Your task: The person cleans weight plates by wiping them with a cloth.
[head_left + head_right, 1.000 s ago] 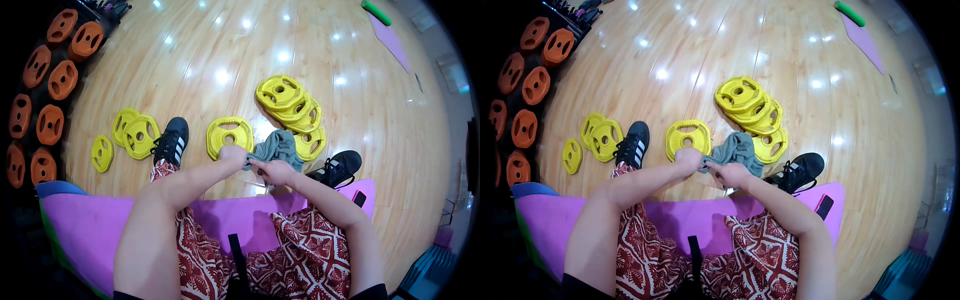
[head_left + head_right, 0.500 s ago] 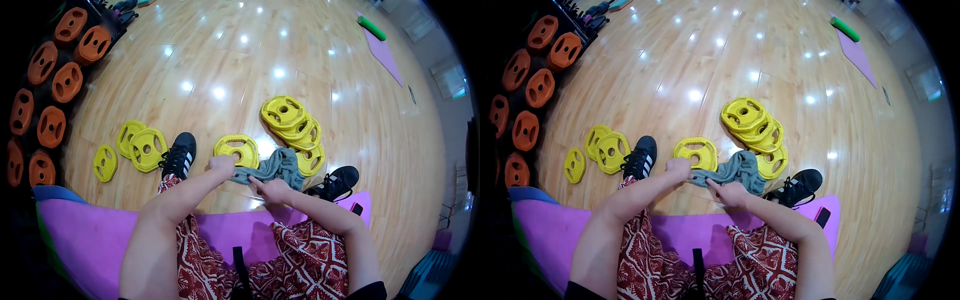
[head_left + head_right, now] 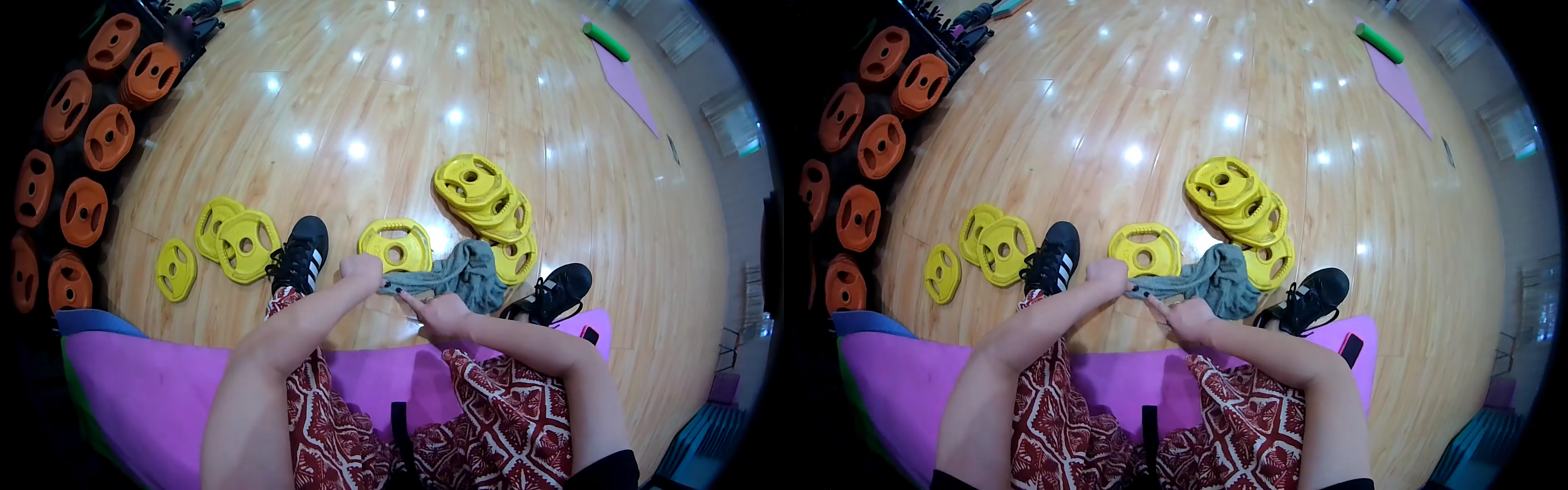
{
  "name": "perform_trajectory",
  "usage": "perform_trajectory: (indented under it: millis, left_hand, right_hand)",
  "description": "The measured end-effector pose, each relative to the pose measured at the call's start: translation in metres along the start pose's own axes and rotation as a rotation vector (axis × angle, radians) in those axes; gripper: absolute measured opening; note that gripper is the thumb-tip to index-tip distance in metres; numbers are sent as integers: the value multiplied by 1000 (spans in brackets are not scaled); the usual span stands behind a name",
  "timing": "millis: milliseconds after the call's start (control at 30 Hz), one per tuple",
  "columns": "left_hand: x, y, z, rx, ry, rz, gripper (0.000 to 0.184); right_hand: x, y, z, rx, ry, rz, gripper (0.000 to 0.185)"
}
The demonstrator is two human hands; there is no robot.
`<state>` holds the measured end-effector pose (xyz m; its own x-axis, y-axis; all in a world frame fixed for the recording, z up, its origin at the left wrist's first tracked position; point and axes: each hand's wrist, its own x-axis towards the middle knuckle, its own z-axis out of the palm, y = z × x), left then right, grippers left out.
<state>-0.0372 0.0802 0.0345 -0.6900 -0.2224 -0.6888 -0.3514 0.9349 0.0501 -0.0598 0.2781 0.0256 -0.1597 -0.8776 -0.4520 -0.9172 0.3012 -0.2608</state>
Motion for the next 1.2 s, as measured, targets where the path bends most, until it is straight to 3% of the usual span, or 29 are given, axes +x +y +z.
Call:
perform_trajectory:
  millis: [67, 200, 267, 367, 400, 467, 567, 800, 900, 1033, 1133, 1200]
  left_hand:
    - [5, 2, 5, 10, 4, 7, 36]
    - [4, 15, 0, 20, 14, -5, 36]
    - [10, 19, 10, 28, 177, 86, 38]
    - [17, 36, 22, -126, 247, 36, 36]
    - [15, 46, 22, -126, 247, 36, 36]
    - [8, 67, 28, 37, 123, 225, 36]
    - [11, 75, 20, 38, 75, 159, 27]
    - [5, 32, 13, 4, 58, 156, 30]
    - [11, 8, 2, 1, 163, 96, 45]
    - [12, -3, -13, 33, 41, 8, 41]
    - [10, -6, -11, 62, 40, 43, 39]
    - [11, -6, -3, 58, 155, 144, 40]
  right_hand:
    - [-2, 3, -6, -31, -70, 62, 70]
    - [-8, 22, 7, 62, -2, 138, 66]
    - [-12, 30, 9, 66, 52, 129, 62]
    - [-16, 36, 17, 121, 149, 121, 59]
    - [-17, 38, 18, 121, 149, 121, 59]
    - [-19, 39, 21, 146, 175, 132, 58]
    - [-20, 40, 21, 175, 178, 133, 57]
    - [-17, 34, 10, 79, 73, 146, 59]
    - [-15, 32, 10, 55, 94, 141, 60]
    - [-13, 36, 14, 129, 137, 91, 62]
    - [-12, 32, 7, 121, 104, 135, 57]
    - [-8, 30, 2, 139, 180, 157, 45]
